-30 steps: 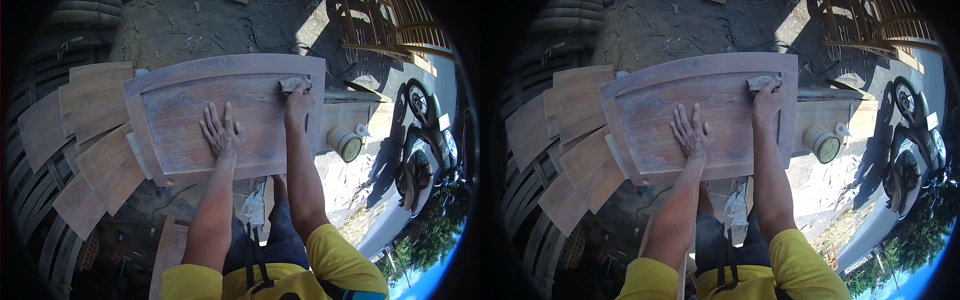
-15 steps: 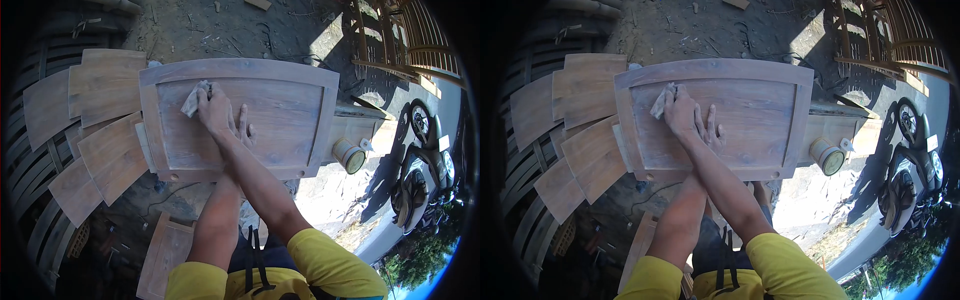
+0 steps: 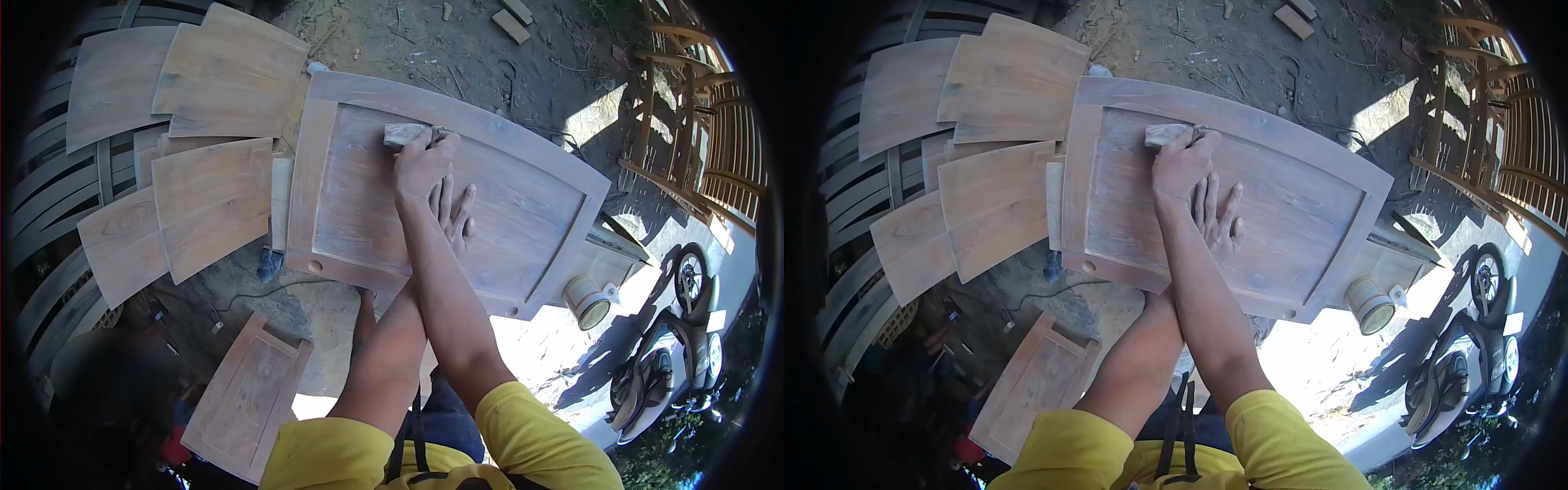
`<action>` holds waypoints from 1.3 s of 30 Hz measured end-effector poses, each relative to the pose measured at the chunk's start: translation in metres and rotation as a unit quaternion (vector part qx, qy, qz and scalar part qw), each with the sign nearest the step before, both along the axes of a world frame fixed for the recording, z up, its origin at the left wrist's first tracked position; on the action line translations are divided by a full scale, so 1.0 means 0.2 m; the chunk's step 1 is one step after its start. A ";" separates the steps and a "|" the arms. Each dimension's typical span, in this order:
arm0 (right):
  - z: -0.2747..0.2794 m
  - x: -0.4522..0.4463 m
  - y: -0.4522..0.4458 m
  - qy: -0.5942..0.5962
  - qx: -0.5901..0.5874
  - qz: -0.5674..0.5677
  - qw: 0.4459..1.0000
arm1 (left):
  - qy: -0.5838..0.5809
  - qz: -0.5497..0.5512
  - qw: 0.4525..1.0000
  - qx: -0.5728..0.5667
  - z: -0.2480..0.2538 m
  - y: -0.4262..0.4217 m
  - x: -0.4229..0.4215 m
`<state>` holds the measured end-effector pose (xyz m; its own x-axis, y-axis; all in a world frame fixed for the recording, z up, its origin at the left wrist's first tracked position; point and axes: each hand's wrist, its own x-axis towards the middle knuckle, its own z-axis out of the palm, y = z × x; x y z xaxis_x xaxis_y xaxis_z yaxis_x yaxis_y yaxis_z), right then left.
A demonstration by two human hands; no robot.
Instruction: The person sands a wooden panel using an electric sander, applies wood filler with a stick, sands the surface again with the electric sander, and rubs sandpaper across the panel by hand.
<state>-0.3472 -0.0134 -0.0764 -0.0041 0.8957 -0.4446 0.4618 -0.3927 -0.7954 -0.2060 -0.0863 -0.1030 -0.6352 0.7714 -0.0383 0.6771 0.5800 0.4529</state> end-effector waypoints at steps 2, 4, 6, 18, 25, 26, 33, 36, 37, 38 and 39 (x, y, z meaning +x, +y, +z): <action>-0.05 -0.11 -0.07 -0.005 0.020 0.060 0.998 | 0.011 -0.011 0.999 -0.044 0.04 0.01 -0.03; -0.05 -0.11 -0.09 0.076 0.120 0.368 0.919 | 0.011 -0.001 0.999 -0.033 0.02 0.01 -0.02; -0.01 -0.13 -0.07 0.107 0.122 0.350 0.922 | 0.005 0.004 1.000 -0.002 -0.04 0.00 -0.03; -0.06 0.06 -0.43 0.095 0.129 0.551 0.819 | 0.022 -0.009 0.998 -0.051 0.04 -0.01 -0.02; -0.11 -0.31 -0.06 0.062 0.113 0.440 0.889 | 0.007 -0.022 0.999 -0.027 -0.12 0.02 -0.03; -0.14 -0.37 -0.02 0.055 0.135 0.431 0.890 | -0.031 -0.039 0.998 -0.049 -0.09 0.00 -0.03; -0.08 0.00 -0.23 0.143 0.178 0.564 0.793 | 0.016 -0.023 0.998 -0.047 -0.12 0.00 0.01; -0.01 0.08 -0.13 0.118 0.139 0.681 0.709 | 0.001 -0.037 0.999 -0.038 -0.16 -0.01 -0.02; 0.10 0.02 -0.04 0.058 0.204 0.647 0.733 | -0.039 -0.051 0.997 -0.036 -0.18 -0.02 -0.03; 0.15 -0.03 0.01 -0.005 0.263 0.605 0.752 | -0.044 -0.054 0.997 -0.042 -0.19 -0.04 0.00; 0.11 -0.09 0.04 -0.010 0.321 0.616 0.719 | 0.006 -0.054 0.994 -0.092 -0.20 -0.06 0.05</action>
<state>-0.3645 -0.0047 -0.0538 -0.9699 0.2385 0.0482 0.1584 0.7693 -0.6189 -0.1969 -0.0987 -0.1428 -0.5509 0.8155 -0.1774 0.7447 0.5763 0.3367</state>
